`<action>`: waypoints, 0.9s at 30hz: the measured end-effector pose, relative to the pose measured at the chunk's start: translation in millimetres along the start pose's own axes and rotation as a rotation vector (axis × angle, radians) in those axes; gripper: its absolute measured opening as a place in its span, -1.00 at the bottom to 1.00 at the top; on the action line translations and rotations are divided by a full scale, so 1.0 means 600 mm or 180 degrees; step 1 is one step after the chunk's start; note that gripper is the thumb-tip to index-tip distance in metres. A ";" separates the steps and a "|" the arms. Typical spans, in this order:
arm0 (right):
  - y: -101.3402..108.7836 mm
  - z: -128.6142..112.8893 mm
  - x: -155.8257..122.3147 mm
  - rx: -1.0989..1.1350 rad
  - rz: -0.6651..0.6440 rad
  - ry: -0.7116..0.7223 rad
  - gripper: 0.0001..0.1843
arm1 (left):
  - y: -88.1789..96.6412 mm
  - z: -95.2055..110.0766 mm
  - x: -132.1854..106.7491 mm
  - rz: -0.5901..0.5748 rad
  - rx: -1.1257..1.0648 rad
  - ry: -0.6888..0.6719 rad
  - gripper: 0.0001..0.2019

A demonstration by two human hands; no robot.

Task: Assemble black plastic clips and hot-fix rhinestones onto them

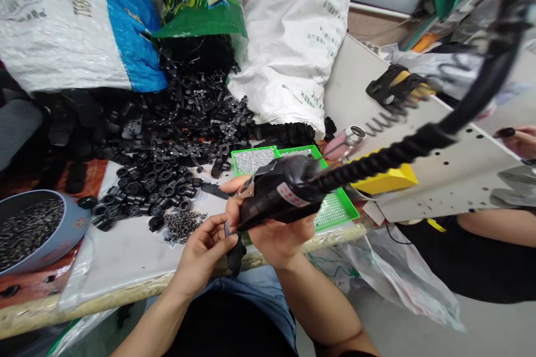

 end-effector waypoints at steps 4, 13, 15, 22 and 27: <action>0.000 0.009 0.001 -0.0175 0.0011 -0.0072 -0.07 | 0.001 0.011 -0.005 0.0147 0.0270 -0.0097 -0.56; -0.004 0.017 0.009 -0.0208 0.0057 -0.0091 -0.09 | 0.004 0.011 -0.006 0.0364 0.0383 -0.0114 -0.59; -0.006 0.015 0.010 -0.0148 -0.0032 -0.0069 -0.10 | 0.003 0.009 -0.004 0.0363 0.0362 -0.0116 -0.59; -0.001 0.023 0.009 -0.0132 -0.0139 -0.0222 -0.11 | 0.005 0.009 0.002 0.0357 0.0268 -0.0084 -0.59; 0.001 0.035 0.019 -0.0062 -0.0009 -0.0335 -0.19 | 0.009 0.008 0.009 0.0328 0.0252 -0.0082 -0.58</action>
Point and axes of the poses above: each hand's wrist, its own x-axis towards the middle knuckle, its own y-axis out of the back of the hand, z = x × y, the point moved 10 cm from there along x, towards the middle knuckle, and after that the axes turned 4 degrees about x, right-handed, at the moved point
